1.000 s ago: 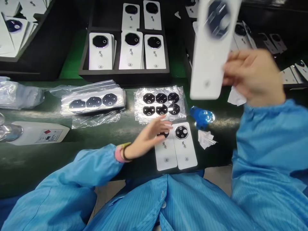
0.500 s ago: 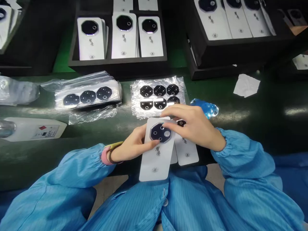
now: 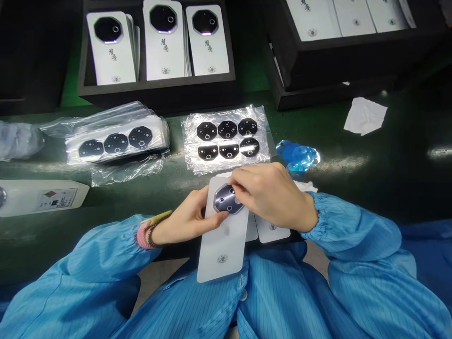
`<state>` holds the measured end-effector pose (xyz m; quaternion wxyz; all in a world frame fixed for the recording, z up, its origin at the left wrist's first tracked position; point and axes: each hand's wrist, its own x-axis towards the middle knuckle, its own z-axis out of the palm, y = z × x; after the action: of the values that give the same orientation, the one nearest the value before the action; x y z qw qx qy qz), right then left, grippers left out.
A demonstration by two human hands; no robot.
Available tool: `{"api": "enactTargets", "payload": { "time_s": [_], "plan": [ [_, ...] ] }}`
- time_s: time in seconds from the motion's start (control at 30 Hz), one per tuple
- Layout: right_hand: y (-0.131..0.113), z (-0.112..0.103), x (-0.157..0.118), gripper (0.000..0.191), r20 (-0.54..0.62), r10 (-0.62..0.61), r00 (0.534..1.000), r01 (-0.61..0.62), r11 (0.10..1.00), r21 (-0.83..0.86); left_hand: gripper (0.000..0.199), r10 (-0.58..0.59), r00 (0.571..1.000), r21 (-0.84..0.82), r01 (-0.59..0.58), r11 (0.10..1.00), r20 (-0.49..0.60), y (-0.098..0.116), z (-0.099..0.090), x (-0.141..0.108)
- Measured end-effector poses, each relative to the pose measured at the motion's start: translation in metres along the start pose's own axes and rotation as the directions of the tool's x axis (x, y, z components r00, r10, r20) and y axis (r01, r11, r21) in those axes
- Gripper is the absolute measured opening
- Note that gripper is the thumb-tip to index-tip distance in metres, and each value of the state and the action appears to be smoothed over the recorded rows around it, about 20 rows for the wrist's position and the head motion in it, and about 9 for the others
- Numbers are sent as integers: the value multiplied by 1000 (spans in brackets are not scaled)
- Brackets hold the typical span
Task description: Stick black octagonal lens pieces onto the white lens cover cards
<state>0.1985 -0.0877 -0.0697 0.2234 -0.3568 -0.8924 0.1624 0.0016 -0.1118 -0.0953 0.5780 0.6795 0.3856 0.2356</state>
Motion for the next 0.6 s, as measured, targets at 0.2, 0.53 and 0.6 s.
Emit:
{"api": "enactTargets", "payload": {
  "time_s": [0.2,0.53,0.6],
  "plan": [
    [-3,0,1,17,9,30,1000,-30,999,16,27,9,999,5,-9,1000,-33,-2,1,-2],
    [-10,6,-1,16,-66,-74,995,64,987,-150,24,111,990,112,-101,988,-82,2,2,-11],
    [-12,9,-1,13,-97,-103,990,85,980,-182,23,134,987,131,-122,984,-91,4,2,-12]
  ]
}}
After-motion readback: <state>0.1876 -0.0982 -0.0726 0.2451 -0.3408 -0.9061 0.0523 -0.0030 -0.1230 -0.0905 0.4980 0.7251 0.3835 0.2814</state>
